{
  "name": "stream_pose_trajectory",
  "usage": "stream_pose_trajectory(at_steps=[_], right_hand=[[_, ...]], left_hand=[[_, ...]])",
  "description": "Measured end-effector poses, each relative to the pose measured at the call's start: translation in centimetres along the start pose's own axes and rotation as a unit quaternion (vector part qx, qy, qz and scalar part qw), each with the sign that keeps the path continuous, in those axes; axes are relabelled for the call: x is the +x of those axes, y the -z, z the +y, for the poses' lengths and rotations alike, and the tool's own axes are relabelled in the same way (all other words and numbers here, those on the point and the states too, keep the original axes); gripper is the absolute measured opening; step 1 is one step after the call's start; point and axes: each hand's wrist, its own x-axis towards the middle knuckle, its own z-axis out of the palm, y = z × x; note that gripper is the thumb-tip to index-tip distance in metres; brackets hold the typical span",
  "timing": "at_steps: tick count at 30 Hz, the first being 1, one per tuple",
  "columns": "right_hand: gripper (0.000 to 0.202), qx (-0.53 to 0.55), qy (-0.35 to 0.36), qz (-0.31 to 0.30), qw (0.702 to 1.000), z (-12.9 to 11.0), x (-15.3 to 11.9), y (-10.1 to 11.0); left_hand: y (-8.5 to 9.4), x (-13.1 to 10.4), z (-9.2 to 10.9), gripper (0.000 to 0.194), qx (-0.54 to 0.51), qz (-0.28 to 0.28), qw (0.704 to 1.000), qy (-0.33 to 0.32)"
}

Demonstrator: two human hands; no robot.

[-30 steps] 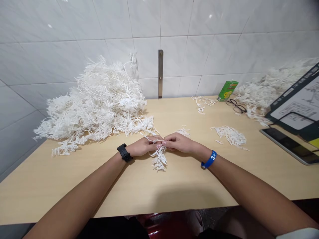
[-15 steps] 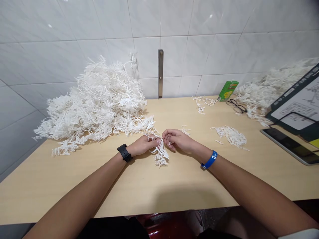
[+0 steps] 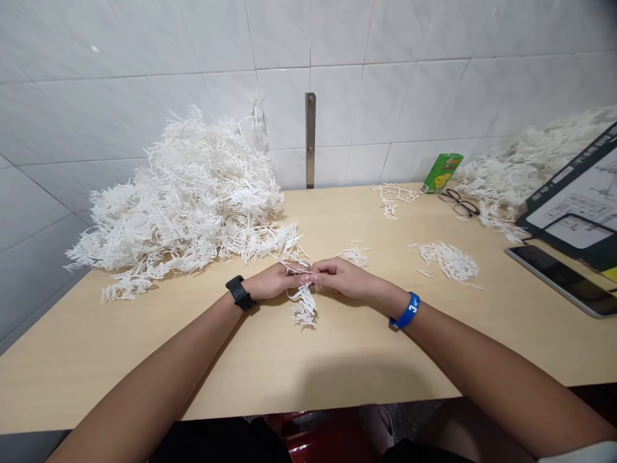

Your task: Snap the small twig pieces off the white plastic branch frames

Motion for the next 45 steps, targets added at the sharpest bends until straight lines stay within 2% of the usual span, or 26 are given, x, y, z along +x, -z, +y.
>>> stream_pose_trajectory(at_steps=[3,6,8,10,13,15,18,19,20,21,25,28,34,36,38,40,42,45], right_hand=[[0.03,0.089,-0.018,-0.009,0.996,0.2,-0.1,0.4],[0.027,0.191,0.005,0.064,0.979,-0.2,-0.2,1.1],[0.023,0.194,0.026,0.124,0.973,-0.5,-0.2,1.7],[0.016,0.141,0.027,0.178,0.974,-0.7,-0.1,2.4],[0.008,-0.03,0.009,0.265,0.964,-0.6,0.0,3.3],[0.011,-0.183,0.004,0.308,0.934,-0.4,-0.1,3.7],[0.016,-0.36,0.031,0.338,0.869,-0.5,-0.4,3.7],[0.016,-0.384,0.043,0.342,0.857,-0.7,-0.5,3.5],[0.014,-0.385,0.048,0.339,0.857,-0.9,-0.5,3.1],[0.013,-0.367,0.045,0.324,0.871,-1.1,-0.6,2.6],[0.029,-0.268,-0.001,0.161,0.95,-1.5,-0.6,0.7],[0.034,-0.241,0.014,0.062,0.969,-1.1,-0.6,-0.1],[0.039,-0.145,0.043,0.004,0.989,-0.5,-0.7,0.0],[0.04,-0.119,0.046,0.009,0.992,-0.6,-0.8,0.4],[0.037,-0.161,0.048,0.045,0.985,-0.8,-0.9,1.2],[0.028,-0.268,0.047,0.101,0.957,-1.1,-0.9,2.2],[0.016,-0.366,0.055,0.156,0.916,-1.4,-1.0,3.2],[0.018,-0.428,0.09,0.209,0.875,-1.5,-0.9,3.7]], left_hand=[[0.4,-0.2,0.2,0.039,-0.037,-0.031,0.999,-0.02],[0.4,-0.4,0.3,0.04,-0.105,0.006,0.994,-0.027],[0.2,-0.4,0.3,0.041,-0.135,0.041,0.99,-0.028],[0.0,-0.4,0.3,0.042,-0.128,0.058,0.99,-0.022],[-0.3,-0.2,0.4,0.041,-0.089,0.075,0.993,0.002],[-0.5,-0.2,0.5,0.041,-0.064,0.085,0.994,0.015],[-0.7,-0.1,0.5,0.041,-0.02,0.09,0.996,0.012],[-0.8,-0.1,0.6,0.042,-0.003,0.09,0.996,0.008],[-0.8,-0.1,0.6,0.042,0.013,0.092,0.996,0.004],[-0.9,0.0,0.6,0.042,0.028,0.094,0.995,0.002],[-1.1,0.1,0.2,0.042,0.059,0.105,0.993,-0.001],[-1.1,0.3,-0.2,0.04,0.043,0.096,0.994,-0.003],[-0.5,0.1,0.0,0.043,0.033,0.046,0.998,-0.029],[-0.3,0.0,0.3,0.043,0.025,0.044,0.998,-0.038],[-0.3,-0.1,0.5,0.043,0.006,0.068,0.997,-0.031],[-0.3,0.0,0.4,0.045,-0.014,0.106,0.994,-0.018],[-0.4,0.1,0.3,0.045,-0.018,0.133,0.991,-0.012],[-0.5,0.2,0.4,0.045,0.011,0.13,0.991,-0.004]])
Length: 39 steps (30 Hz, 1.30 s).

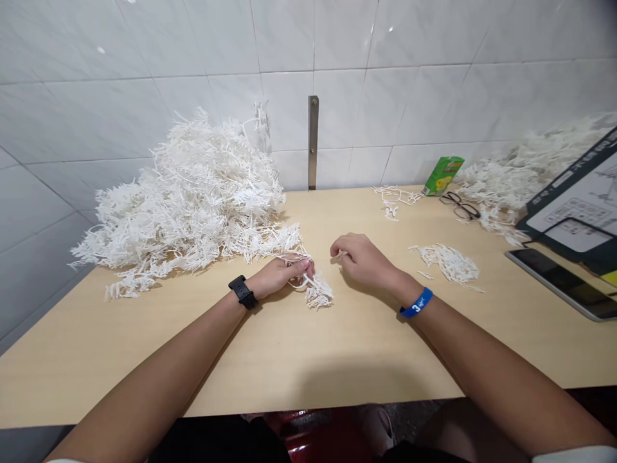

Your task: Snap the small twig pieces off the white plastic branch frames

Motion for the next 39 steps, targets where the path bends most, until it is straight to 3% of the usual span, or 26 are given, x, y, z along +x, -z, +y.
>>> stream_pose_trajectory(at_steps=[4,7,10,16,21,26,31,36,39], right_hand=[[0.016,0.089,-0.058,-0.029,0.994,-0.9,-0.2,-0.9],[0.03,0.157,-0.094,-0.089,0.979,-1.9,-0.6,-2.1],[0.038,0.164,-0.104,-0.111,0.975,-2.5,-0.8,-2.9],[0.035,0.138,-0.085,-0.102,0.981,-2.2,-0.7,-3.3],[0.04,0.136,-0.049,-0.102,0.984,-2.1,-0.7,-3.5],[0.035,0.198,-0.058,-0.081,0.975,-2.5,-0.7,-3.3],[0.035,0.287,-0.084,-0.111,0.948,-2.2,-0.8,-3.7],[0.037,0.43,-0.086,-0.189,0.879,-1.2,-0.8,-4.1],[0.038,0.445,-0.069,-0.2,0.87,-1.1,-0.8,-4.0]], left_hand=[[-0.1,0.0,0.5,0.046,0.033,-0.008,0.999,0.029],[-0.3,0.0,0.7,0.041,0.021,0.021,0.999,0.035],[-0.5,0.1,0.5,0.037,-0.02,0.046,0.998,0.041],[-0.5,0.2,-0.1,0.03,-0.013,0.04,0.999,0.008],[-0.5,0.2,-0.1,0.029,-0.011,0.062,0.997,0.045],[-0.6,0.2,-0.1,0.041,-0.006,0.012,0.999,0.035],[-0.4,0.1,-0.2,0.04,0.056,-0.038,0.998,0.016],[0.0,0.0,0.2,0.039,0.035,-0.086,0.996,-0.017],[0.2,-0.1,0.4,0.041,0.025,-0.094,0.995,-0.026]])
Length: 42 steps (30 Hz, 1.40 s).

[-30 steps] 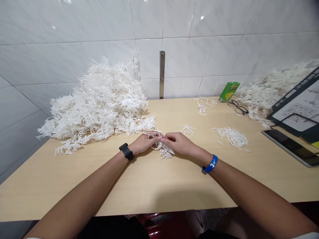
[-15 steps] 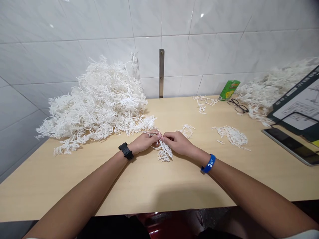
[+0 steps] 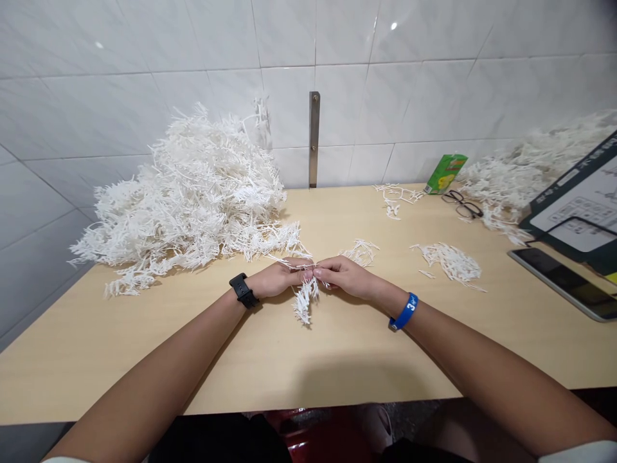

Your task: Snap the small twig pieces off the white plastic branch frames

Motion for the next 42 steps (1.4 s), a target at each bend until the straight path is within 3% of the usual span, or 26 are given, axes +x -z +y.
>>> stream_pose_trajectory(at_steps=[8,15,20,24,27,30,34,37,42], right_hand=[[0.038,0.036,0.002,-0.031,0.999,0.1,-0.1,0.0],[0.027,0.15,0.022,0.062,0.986,-0.3,0.0,0.5],[0.005,0.232,-0.067,0.129,0.962,-1.0,0.1,0.4],[0.015,0.282,-0.15,0.105,0.942,-1.4,-0.1,0.3],[0.011,0.223,-0.163,0.088,0.957,-1.5,-0.3,-0.2],[0.03,0.031,-0.106,0.128,0.986,-1.6,-0.2,-0.8],[0.031,-0.204,-0.046,0.117,0.971,-1.5,-0.1,-1.2],[0.027,-0.199,-0.032,0.073,0.977,-1.5,-0.2,-1.1],[0.027,-0.065,-0.002,0.021,0.998,-1.0,-0.3,-0.8]], left_hand=[[0.2,-0.1,-0.1,0.043,-0.059,-0.024,0.998,0.004],[0.1,-0.3,-0.6,0.04,-0.121,0.011,0.993,0.011],[-0.6,0.0,-0.4,0.04,-0.111,0.057,0.992,0.016],[-0.7,0.1,-0.2,0.04,-0.076,0.11,0.991,0.026],[-0.8,0.2,-0.3,0.039,-0.05,0.121,0.991,0.031],[-0.9,0.3,-0.6,0.041,-0.025,0.104,0.994,0.038],[-1.0,0.4,-1.0,0.045,0.004,0.092,0.995,0.035],[-1.1,0.5,-0.9,0.047,-0.019,0.081,0.996,0.017],[-1.1,0.4,-0.3,0.049,-0.099,0.048,0.994,0.01]])
